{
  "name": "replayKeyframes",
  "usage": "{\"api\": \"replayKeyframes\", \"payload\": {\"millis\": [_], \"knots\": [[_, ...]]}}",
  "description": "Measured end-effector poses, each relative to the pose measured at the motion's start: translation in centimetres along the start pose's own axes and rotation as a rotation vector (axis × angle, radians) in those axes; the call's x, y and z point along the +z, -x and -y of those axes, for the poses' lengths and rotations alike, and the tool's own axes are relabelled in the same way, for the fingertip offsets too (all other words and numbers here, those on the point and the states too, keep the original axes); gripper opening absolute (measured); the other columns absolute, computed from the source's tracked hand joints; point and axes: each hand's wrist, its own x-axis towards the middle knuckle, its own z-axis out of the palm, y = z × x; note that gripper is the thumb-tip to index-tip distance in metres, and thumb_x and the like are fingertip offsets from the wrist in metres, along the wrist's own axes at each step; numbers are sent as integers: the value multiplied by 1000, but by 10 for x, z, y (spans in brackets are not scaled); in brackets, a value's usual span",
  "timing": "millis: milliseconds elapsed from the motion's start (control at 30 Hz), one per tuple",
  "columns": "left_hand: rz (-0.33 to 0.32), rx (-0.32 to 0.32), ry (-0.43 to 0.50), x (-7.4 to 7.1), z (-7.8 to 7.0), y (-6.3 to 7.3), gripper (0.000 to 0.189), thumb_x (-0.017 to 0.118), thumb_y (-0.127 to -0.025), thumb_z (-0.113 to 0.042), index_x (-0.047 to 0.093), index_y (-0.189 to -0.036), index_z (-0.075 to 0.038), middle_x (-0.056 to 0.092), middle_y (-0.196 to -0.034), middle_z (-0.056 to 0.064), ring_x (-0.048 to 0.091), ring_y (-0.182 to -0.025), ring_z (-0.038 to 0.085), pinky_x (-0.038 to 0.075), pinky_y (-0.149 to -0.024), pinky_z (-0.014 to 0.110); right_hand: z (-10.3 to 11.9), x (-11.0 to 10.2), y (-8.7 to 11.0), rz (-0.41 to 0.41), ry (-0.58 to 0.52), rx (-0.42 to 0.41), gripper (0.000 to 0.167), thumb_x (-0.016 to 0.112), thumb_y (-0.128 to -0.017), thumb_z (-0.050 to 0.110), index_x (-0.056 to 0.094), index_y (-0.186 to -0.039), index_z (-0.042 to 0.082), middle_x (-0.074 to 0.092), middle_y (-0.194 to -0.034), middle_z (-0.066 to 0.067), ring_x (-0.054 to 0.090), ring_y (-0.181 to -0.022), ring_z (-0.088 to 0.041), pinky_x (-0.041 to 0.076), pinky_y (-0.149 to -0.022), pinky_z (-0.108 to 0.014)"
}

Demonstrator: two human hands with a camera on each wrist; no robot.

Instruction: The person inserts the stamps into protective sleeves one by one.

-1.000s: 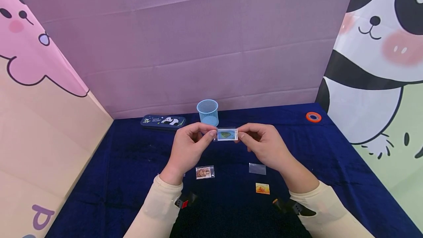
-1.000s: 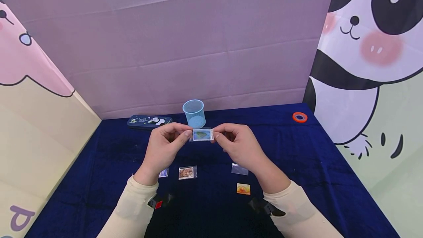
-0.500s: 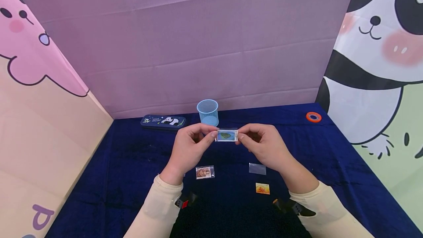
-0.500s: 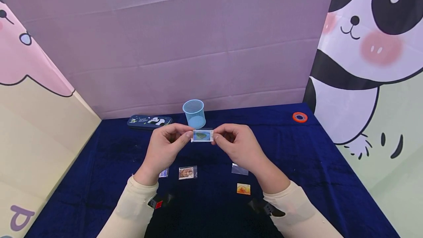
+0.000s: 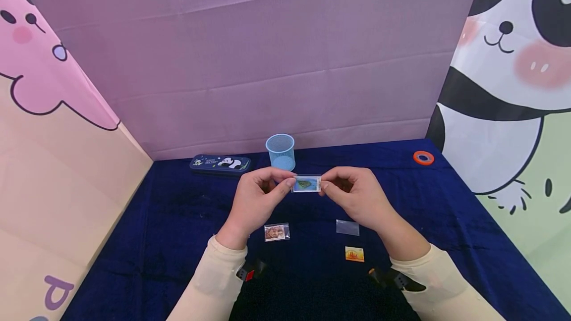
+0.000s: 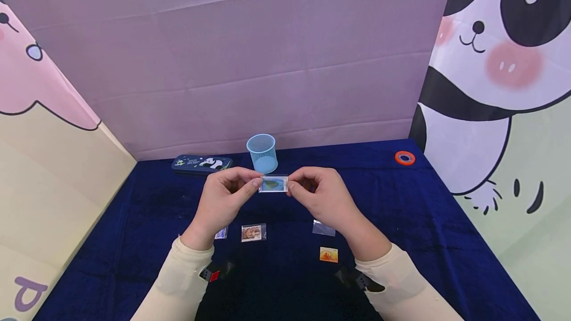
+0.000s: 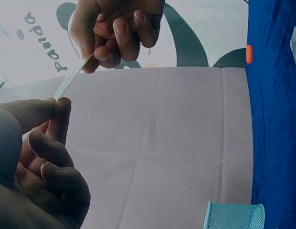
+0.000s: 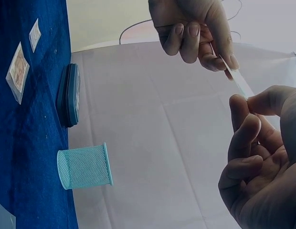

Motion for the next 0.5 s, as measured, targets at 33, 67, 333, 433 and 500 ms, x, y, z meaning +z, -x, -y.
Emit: {"api": "replayKeyframes", "payload": {"millis": [33,67,333,433,500], "knots": [[1,-1,0,0,0,0,12,75,-100,-19,81,-109,-14,61,-77,1,45,-57,20,36,-51,27,0,0,0,1,-2,-2,7,70,-101,10,77,-100,12,70,-87,-3,53,-67,-19,44,-57,-27],[1,-1,-1,0,0,0,12,75,-100,-19,81,-109,-14,61,-76,1,45,-57,20,36,-51,27,0,0,0,1,-3,-3,7,70,-101,10,77,-100,12,70,-87,-3,53,-67,-19,44,-57,-27],[7,13,-10,1,0,0,12,75,-100,-19,82,-108,-15,58,-73,2,44,-56,20,35,-50,27,-1,0,0,9,-14,-16,6,70,-101,10,76,-99,11,70,-87,-3,52,-65,-18,44,-56,-27],[6,15,-6,1,0,0,12,75,-100,-19,82,-108,-15,58,-73,3,44,-56,20,35,-49,28,-1,0,0,10,-11,-20,6,70,-101,10,76,-99,11,69,-86,-3,53,-66,-19,45,-56,-27],[6,16,-5,1,0,0,12,75,-100,-20,82,-108,-15,58,-72,3,44,-55,20,35,-49,28,-1,0,0,10,-8,-22,6,70,-101,10,76,-99,11,69,-86,-3,53,-66,-19,44,-57,-27]]}}
